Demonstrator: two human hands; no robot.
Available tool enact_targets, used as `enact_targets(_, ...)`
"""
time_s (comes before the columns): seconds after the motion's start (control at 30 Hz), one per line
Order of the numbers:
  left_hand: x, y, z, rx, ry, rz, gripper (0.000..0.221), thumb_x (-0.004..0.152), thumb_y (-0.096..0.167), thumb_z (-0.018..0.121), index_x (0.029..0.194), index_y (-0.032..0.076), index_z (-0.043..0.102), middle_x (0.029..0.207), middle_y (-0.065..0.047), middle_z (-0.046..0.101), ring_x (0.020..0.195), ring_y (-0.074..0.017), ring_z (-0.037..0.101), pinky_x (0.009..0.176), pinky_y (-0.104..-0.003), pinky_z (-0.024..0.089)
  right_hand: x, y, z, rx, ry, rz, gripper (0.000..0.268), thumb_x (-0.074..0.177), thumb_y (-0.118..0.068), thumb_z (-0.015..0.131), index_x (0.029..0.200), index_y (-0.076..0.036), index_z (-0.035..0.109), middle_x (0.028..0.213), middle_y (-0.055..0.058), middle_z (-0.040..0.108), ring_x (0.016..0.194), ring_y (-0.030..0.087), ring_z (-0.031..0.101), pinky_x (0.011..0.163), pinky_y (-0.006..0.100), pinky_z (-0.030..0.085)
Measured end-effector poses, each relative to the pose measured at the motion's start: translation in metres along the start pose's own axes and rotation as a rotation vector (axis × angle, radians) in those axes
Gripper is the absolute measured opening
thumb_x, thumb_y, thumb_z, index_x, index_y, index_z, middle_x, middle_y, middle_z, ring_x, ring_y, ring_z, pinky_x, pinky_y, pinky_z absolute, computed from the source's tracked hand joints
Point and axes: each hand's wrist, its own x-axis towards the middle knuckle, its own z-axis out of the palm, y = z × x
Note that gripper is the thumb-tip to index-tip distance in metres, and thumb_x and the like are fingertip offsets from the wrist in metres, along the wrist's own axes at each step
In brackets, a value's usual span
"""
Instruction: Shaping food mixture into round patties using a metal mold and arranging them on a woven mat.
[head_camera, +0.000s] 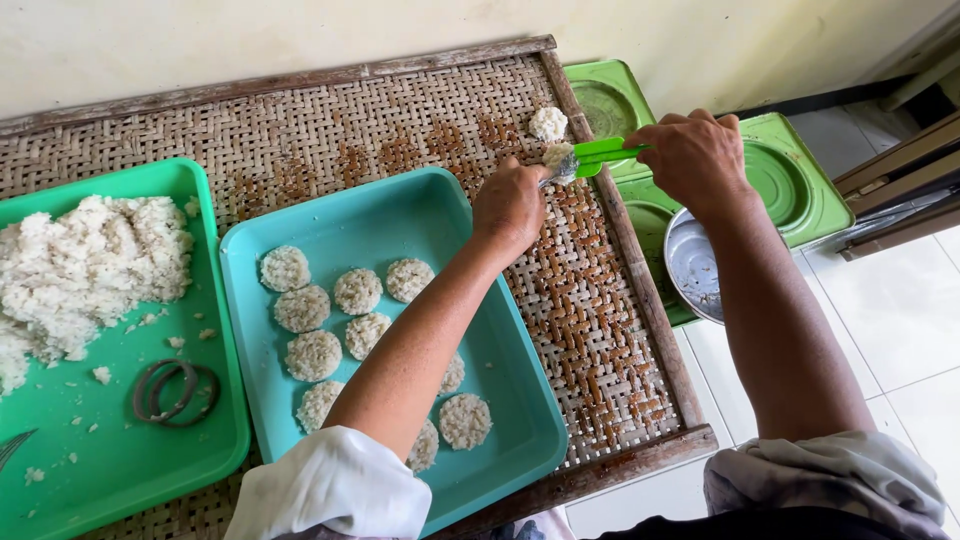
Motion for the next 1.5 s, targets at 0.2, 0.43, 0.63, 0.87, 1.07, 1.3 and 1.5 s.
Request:
enact_targets(0.2, 0.002, 0.006, -0.002, -0.016, -0.034, -0.049, 0.035, 0.095, -0.002, 0.060, 0.127, 0.005, 0.072, 0.105, -0.022, 0.064, 0.100, -0.0382, 0.073, 0.089, -0.049, 0.060, 0.000, -0.001, -0.019, -0.042, -0.040, 0.000, 0.022, 0.102, -0.031, 0.063, 0.122, -0.035, 0.074, 0.112, 0.001, 0.075, 0.110, 0.027, 0.065, 0.098, 0.046, 0.036)
enact_targets(0.43, 0.021, -0.002, 0.028, 0.131, -0.024, -0.103, 0.038, 0.096, 0.000, 0.056, 0.128, 0.013, 0.072, 0.090, -0.007, 0.058, 0.065, -0.0130, 0.053, 0.053, -0.030, 0.049, -0.007, 0.001, -0.033, -0.313, 0.089, -0.062, 0.021, 0.102, -0.039, 0.065, 0.119, -0.043, 0.075, 0.090, -0.014, 0.074, 0.076, 0.014, 0.059, 0.079, 0.037, 0.036)
enact_targets(0.63, 0.020, 0.005, 0.027, 0.103, -0.029, -0.123, 0.036, 0.095, -0.002, 0.054, 0.124, 0.007, 0.073, 0.095, -0.012, 0.059, 0.069, -0.0172, 0.059, 0.059, -0.034, 0.055, -0.021, -0.002, -0.051, -0.361, 0.188, -0.056, 0.017, 0.105, -0.034, 0.067, 0.117, -0.040, 0.076, 0.095, -0.016, 0.075, 0.068, 0.009, 0.059, 0.079, 0.035, 0.036)
enact_targets(0.87, 0.028, 0.007, 0.017, -0.009, -0.089, -0.214, 0.044, 0.094, -0.006, 0.049, 0.129, 0.009, 0.071, 0.110, -0.016, 0.065, 0.062, -0.0136, 0.059, 0.043, -0.023, 0.047, -0.022, -0.007, -0.039, -0.268, 0.298, -0.050, 0.018, 0.105, -0.026, 0.068, 0.117, -0.034, 0.078, 0.098, -0.010, 0.075, 0.071, 0.010, 0.061, 0.071, 0.033, 0.040)
enact_targets(1.07, 0.024, -0.013, -0.001, -0.001, -0.008, -0.146, 0.037, 0.091, -0.002, 0.061, 0.125, 0.008, 0.072, 0.111, -0.017, 0.072, 0.091, -0.0227, 0.071, 0.073, -0.032, 0.061, -0.025, -0.018, -0.029, -0.162, 0.273, -0.034, 0.016, 0.105, -0.027, 0.067, 0.115, -0.034, 0.078, 0.099, -0.008, 0.074, 0.076, 0.013, 0.064, 0.075, 0.036, 0.042)
enact_targets(1.3, 0.016, -0.013, 0.007, 0.043, -0.056, -0.149, 0.042, 0.089, -0.007, 0.054, 0.126, 0.004, 0.071, 0.110, -0.020, 0.066, 0.083, -0.0214, 0.068, 0.067, -0.032, 0.061, -0.033, -0.018, -0.035, -0.122, 0.311, -0.044, 0.015, 0.105, -0.024, 0.069, 0.114, -0.032, 0.078, 0.104, -0.006, 0.076, 0.081, 0.012, 0.067, 0.070, 0.034, 0.047)
enact_targets(1.5, 0.007, -0.004, -0.010, -0.047, -0.073, -0.176, 0.038, 0.094, 0.000, 0.056, 0.130, 0.002, 0.069, 0.116, -0.026, 0.065, 0.115, -0.0420, 0.068, 0.101, -0.053, 0.055, -0.032, 0.003, 0.000, -0.022, 0.260, -0.010, 0.025, 0.096, -0.021, 0.076, 0.119, -0.031, 0.074, 0.102, -0.001, 0.071, 0.101, 0.024, 0.069, 0.090, 0.041, 0.047)
